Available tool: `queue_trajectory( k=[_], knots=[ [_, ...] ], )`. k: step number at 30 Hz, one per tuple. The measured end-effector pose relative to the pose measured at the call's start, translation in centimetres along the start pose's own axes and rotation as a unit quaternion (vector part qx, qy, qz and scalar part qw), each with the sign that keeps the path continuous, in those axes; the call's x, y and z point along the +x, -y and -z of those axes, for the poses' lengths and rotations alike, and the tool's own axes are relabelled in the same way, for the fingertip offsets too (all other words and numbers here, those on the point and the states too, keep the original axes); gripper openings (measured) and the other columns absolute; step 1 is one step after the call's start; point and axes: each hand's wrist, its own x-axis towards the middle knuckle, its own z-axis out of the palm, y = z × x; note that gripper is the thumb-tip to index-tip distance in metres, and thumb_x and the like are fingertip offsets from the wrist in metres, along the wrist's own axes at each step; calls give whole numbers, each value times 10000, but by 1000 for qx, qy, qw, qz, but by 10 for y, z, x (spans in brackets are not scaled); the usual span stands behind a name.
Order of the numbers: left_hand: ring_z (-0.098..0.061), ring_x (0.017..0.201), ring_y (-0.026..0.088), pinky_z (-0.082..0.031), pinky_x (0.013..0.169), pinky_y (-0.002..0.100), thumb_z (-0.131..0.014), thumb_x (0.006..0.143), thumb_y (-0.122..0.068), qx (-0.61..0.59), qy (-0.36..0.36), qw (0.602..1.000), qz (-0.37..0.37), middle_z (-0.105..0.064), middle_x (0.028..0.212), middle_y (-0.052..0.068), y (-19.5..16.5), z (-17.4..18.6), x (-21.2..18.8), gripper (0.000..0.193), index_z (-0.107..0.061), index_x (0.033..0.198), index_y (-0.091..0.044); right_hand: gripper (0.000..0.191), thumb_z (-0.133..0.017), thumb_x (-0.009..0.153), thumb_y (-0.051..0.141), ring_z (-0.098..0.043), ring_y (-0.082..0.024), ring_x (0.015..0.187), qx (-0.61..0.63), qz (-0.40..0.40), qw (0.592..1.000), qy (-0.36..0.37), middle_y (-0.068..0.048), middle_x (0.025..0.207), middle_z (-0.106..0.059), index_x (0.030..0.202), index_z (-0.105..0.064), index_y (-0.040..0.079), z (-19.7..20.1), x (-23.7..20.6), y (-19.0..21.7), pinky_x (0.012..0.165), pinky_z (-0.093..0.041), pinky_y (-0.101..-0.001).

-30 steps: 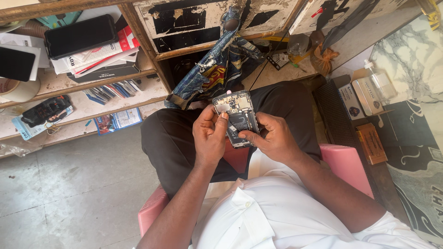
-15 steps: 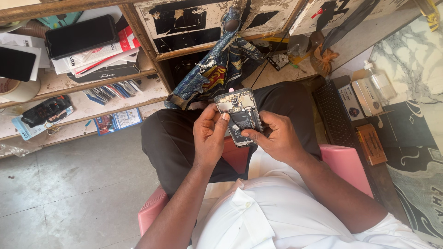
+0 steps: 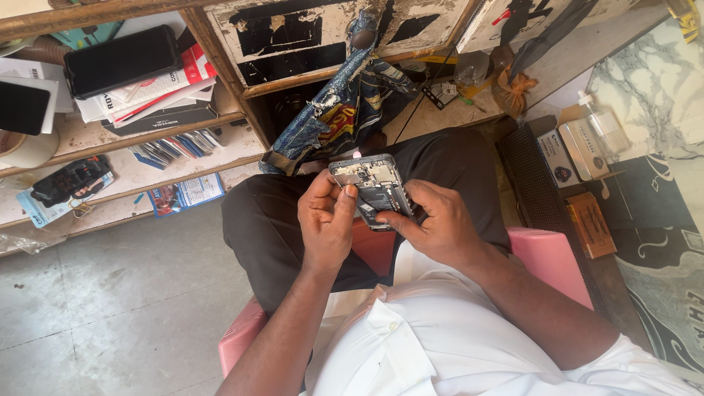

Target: The person applies adhesive to the edges of a disassembled smartphone, then places a back cover onto the device. The person uses a screwdriver to tighten screws on the internal components of the phone while it rests on a workbench.

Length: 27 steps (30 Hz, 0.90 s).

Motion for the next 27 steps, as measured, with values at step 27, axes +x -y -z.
queue_trajectory(
  k=[27],
  knots=[
    [-652,994,51,-555,904,231,-517,1091,-35,-11,-28,1000,9,-709,1081,62,2,-12,7,197,-637,1223,48,198,-815,885,139,-669,-30,692,126,-93,987,45,-44,841,-739,983,-702,8,7,0,2,537,-527,-220]
  ],
)
